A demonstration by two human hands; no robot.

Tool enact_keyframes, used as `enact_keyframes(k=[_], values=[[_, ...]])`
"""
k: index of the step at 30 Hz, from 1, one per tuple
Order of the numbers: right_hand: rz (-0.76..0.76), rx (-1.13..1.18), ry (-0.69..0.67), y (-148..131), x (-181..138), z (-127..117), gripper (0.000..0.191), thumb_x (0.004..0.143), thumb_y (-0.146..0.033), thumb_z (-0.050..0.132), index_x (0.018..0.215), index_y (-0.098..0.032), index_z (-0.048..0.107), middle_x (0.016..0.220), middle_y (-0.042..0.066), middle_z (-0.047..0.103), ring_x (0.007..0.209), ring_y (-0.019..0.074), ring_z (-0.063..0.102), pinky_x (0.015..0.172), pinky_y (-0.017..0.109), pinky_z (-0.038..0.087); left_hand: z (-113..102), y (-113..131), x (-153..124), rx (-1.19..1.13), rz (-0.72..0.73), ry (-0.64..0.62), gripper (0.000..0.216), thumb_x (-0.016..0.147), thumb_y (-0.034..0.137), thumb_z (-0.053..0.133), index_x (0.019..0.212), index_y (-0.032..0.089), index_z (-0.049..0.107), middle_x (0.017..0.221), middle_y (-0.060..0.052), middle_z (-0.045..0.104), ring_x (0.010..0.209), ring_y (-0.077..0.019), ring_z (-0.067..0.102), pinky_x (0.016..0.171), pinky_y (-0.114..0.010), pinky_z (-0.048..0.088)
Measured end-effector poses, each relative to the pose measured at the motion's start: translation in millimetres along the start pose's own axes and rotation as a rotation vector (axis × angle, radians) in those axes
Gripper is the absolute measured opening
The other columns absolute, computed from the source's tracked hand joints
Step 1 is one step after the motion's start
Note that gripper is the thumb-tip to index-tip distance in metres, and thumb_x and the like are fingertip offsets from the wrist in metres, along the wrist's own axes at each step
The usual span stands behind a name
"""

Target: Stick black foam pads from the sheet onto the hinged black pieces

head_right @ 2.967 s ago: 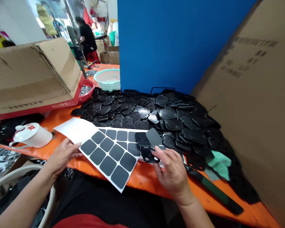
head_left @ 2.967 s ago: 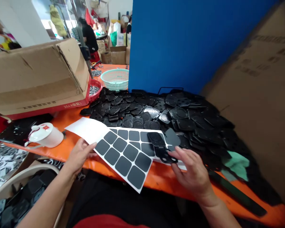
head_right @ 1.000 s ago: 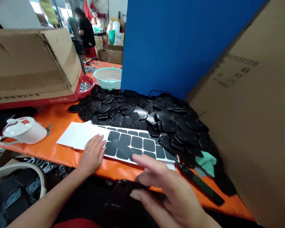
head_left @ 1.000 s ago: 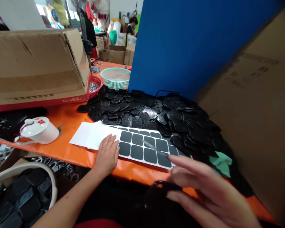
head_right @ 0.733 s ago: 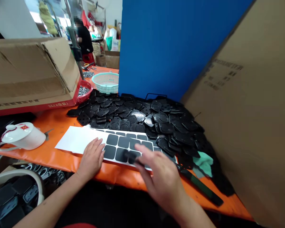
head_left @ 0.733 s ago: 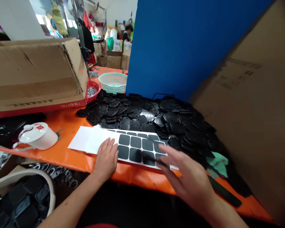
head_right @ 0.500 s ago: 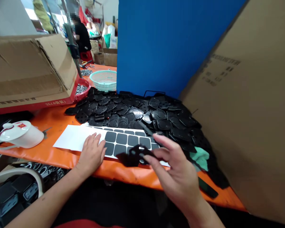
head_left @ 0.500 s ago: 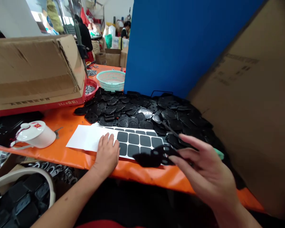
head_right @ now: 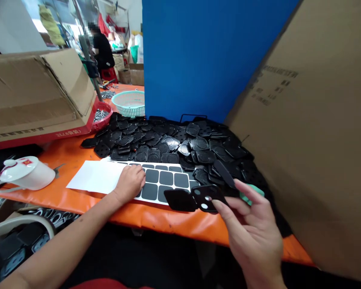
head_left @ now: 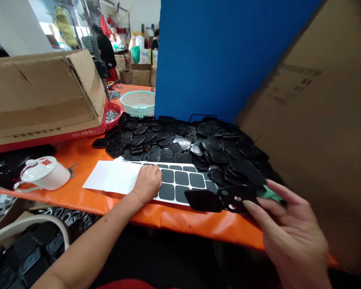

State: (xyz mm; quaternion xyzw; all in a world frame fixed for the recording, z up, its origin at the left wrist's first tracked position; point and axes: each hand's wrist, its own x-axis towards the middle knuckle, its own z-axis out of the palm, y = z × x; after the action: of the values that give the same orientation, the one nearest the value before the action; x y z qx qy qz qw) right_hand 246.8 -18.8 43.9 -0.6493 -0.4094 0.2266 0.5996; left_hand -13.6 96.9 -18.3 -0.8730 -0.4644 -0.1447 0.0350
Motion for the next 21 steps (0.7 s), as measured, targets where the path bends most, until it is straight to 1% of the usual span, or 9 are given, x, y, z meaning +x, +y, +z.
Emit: enact_keyframes(k=[3, 5, 9, 12, 17, 19, 21], values=[[0.037, 0.041, 0.042, 3.5, 1.5, -12.2, 0.065, 0.064, -0.031, 0.086, 0.123, -0.031, 0.060, 0.074, -0.002, 0.070, 0.071, 0.0160, 0.071, 0.075, 0.022, 0.058, -5.2, 9.9, -2.6, -0.069, 0.062, -0.026, 0.012, 0.088, 0.017, 0.053, 0.085, 0.016, 0.064, 0.088, -0.006, 0.063, 0.083, -0.0193, 0.058, 0.073, -0.033, 0.041], [0.045, 0.057, 0.058, 5.1, 1.7, -17.2, 0.062, 0.064, -0.031, 0.085, 0.122, -0.031, 0.061, 0.075, 0.000, 0.070, 0.073, 0.0167, 0.071, 0.076, 0.022, 0.058, -7.1, 19.5, -6.0, -0.099, 0.119, -0.049, 0.011, 0.089, 0.020, 0.054, 0.085, 0.018, 0.064, 0.087, -0.003, 0.063, 0.081, -0.0169, 0.058, 0.071, -0.031, 0.041], [0.048, 0.054, 0.053, 10.2, 2.4, -22.6, 0.063, 0.064, -0.031, 0.085, 0.123, -0.031, 0.060, 0.075, 0.000, 0.070, 0.069, 0.0189, 0.071, 0.077, 0.029, 0.060, -6.5, 36.3, -13.1, -0.079, 0.183, -0.072, 0.017, 0.091, 0.022, 0.051, 0.083, 0.018, 0.064, 0.085, -0.005, 0.062, 0.080, -0.0198, 0.055, 0.069, -0.035, 0.038], [0.037, 0.053, 0.051, 15.4, 3.5, -25.4, 0.064, 0.065, -0.030, 0.084, 0.123, -0.031, 0.060, 0.075, -0.001, 0.069, 0.069, 0.0191, 0.071, 0.079, 0.030, 0.060, -3.0, 43.2, -14.5, -0.021, 0.196, -0.054, 0.017, 0.090, 0.017, 0.050, 0.079, 0.017, 0.063, 0.083, -0.007, 0.060, 0.077, -0.0212, 0.053, 0.066, -0.036, 0.037], [0.037, 0.013, 0.072, 16.6, 3.9, -27.0, 0.064, 0.064, -0.032, 0.084, 0.124, -0.029, 0.060, 0.077, 0.001, 0.069, 0.074, 0.0215, 0.071, 0.085, 0.037, 0.058, 5.7, 46.2, -8.0, -0.005, 0.202, -0.034, 0.023, 0.088, 0.006, 0.045, 0.072, 0.016, 0.058, 0.077, -0.008, 0.057, 0.073, -0.0208, 0.052, 0.063, -0.036, 0.036], [0.058, 0.023, 0.095, 13.7, 2.7, -27.5, 0.065, 0.062, -0.034, 0.085, 0.122, -0.029, 0.060, 0.075, 0.000, 0.069, 0.074, 0.0210, 0.070, 0.087, 0.038, 0.057, 2.9, 46.1, -7.6, -0.012, 0.188, -0.030, 0.022, 0.088, 0.008, 0.045, 0.073, 0.016, 0.059, 0.077, -0.008, 0.058, 0.073, -0.0207, 0.053, 0.064, -0.035, 0.037], [0.077, 0.035, 0.118, 9.8, 0.9, -28.2, 0.067, 0.060, -0.035, 0.086, 0.121, -0.029, 0.061, 0.076, 0.000, 0.069, 0.077, 0.0212, 0.070, 0.091, 0.039, 0.055, -8.2, 47.1, -13.3, -0.069, 0.144, -0.035, 0.018, 0.089, 0.012, 0.047, 0.077, 0.016, 0.060, 0.080, -0.007, 0.060, 0.075, -0.0194, 0.055, 0.067, -0.034, 0.040]])
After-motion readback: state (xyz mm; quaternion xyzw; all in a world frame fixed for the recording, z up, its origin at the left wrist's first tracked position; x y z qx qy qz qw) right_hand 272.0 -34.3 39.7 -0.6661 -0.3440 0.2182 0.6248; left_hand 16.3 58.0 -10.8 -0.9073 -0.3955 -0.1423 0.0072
